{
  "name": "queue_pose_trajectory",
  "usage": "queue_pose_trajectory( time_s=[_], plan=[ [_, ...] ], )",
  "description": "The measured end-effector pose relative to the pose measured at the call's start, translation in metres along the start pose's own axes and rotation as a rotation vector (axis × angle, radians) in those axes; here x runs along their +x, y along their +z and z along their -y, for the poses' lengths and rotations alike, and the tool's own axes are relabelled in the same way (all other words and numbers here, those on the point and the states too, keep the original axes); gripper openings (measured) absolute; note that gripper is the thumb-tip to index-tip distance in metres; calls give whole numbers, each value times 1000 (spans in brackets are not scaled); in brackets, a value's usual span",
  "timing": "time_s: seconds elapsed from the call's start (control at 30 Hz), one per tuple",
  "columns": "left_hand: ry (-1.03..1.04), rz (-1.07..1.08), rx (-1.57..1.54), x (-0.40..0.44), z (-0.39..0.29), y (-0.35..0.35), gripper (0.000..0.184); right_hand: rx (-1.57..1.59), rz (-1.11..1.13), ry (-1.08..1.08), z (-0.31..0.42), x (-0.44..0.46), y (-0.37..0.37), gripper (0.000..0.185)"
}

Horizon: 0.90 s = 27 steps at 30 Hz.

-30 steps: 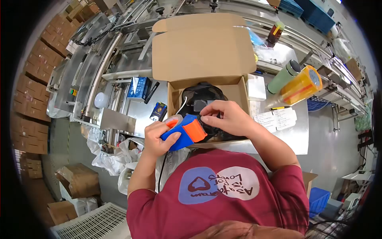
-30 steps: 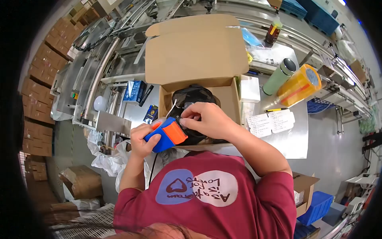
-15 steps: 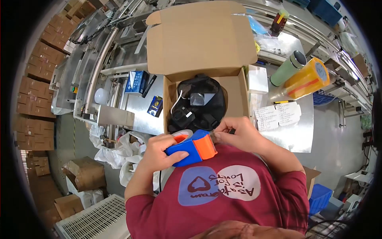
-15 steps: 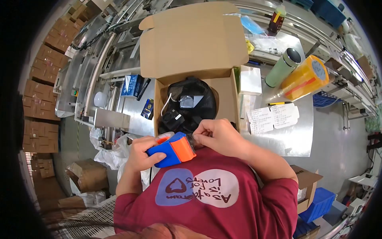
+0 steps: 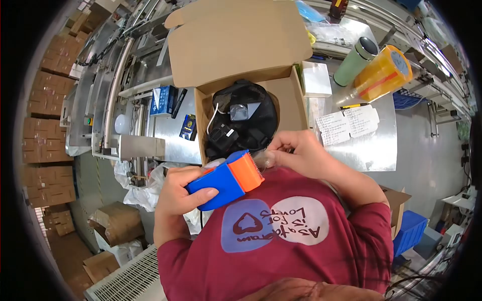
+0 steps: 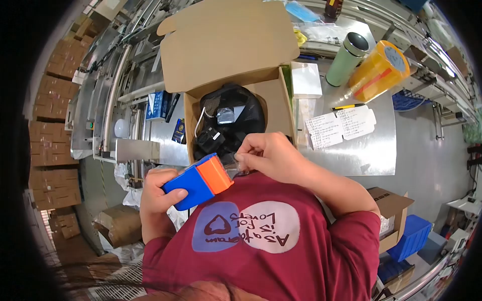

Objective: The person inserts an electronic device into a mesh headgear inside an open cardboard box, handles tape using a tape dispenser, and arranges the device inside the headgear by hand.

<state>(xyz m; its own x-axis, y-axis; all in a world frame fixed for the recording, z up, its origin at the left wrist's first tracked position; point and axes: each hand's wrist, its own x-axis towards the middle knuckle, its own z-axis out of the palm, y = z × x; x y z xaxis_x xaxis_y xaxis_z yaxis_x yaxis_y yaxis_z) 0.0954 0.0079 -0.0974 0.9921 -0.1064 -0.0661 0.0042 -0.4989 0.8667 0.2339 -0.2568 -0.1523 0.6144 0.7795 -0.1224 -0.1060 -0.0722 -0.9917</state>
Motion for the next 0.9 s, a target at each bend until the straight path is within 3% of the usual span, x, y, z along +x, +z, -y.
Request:
queue_pose_trajectory(
  time_s=[0.1,0.27,0.4,0.5,0.6,0.7,0.8,0.9],
  plan=[
    [-59,-50,64,5,-6,4,34,-46,8,-5,0,5,1,13],
    [-71,-82,188,19,-11,14,33,-490,-115,-220,-12,19,-4,15],
    [-36,-60,194,25,-13,14,33,-505,-214,-402,-20,24,-11,12],
    [-43,-74,116,26,-13,14,33,-450,-188,-329,-14,19,-19,12],
    [-132,-28,155,29,-13,13,33,-254,-141,-119,-4,13,-20,13],
    [-121,14,263,42,-23,18,35,-310,-175,-185,-3,9,-18,7],
    [-34,-39,391,55,-27,28,37,-646,-268,-421,-9,10,-20,6],
    [-97,-228,712,68,8,45,39,-771,-518,-773,8,-1,-23,13]
  ],
)
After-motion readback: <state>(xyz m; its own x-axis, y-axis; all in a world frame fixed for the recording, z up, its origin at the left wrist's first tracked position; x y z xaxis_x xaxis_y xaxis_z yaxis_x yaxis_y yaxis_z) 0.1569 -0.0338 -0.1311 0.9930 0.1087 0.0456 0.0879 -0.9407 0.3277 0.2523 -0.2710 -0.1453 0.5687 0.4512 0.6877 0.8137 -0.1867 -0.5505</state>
